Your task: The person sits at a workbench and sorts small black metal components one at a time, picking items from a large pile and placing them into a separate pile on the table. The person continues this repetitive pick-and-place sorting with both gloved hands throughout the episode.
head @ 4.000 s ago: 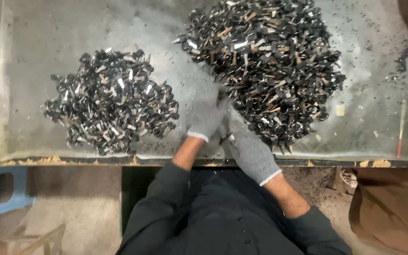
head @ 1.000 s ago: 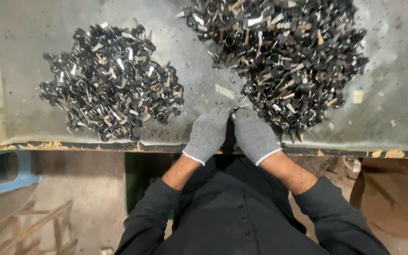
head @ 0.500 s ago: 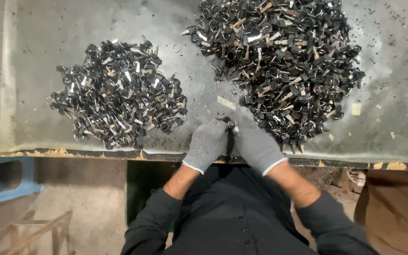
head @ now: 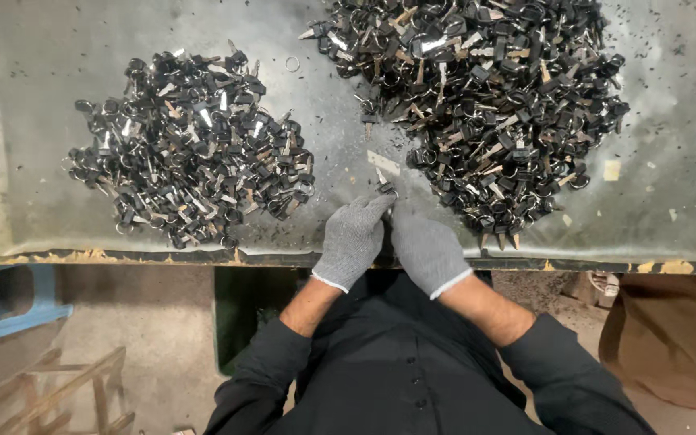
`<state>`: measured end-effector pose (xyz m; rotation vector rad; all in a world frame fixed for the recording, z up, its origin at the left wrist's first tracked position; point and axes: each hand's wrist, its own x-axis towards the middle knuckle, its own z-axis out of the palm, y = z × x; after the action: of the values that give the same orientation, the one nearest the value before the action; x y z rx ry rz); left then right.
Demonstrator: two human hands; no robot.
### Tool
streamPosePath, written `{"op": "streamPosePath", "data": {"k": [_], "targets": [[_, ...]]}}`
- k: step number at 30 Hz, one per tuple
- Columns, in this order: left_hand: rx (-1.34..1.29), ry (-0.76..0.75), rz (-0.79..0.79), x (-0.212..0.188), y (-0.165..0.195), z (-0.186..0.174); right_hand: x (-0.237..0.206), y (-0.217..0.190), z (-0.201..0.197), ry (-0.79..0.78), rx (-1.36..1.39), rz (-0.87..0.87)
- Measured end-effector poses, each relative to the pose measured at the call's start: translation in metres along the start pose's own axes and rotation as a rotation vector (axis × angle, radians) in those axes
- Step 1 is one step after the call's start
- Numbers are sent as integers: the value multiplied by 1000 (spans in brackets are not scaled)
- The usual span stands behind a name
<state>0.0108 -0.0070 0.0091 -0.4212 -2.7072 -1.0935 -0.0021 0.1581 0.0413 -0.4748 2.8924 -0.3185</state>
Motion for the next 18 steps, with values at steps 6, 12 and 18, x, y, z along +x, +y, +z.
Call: {"op": "streamPosePath", "data": {"k": [6,12,18], "targets": [[98,58,-147,-7,1,7,20,21,-14,-218,589,134],[212,86,-57,-14,0,10,-7,10,-12,71,274,-137],[154,60,-50,-12,-2,11,-9,1,-9,-24,2,-48]]}}
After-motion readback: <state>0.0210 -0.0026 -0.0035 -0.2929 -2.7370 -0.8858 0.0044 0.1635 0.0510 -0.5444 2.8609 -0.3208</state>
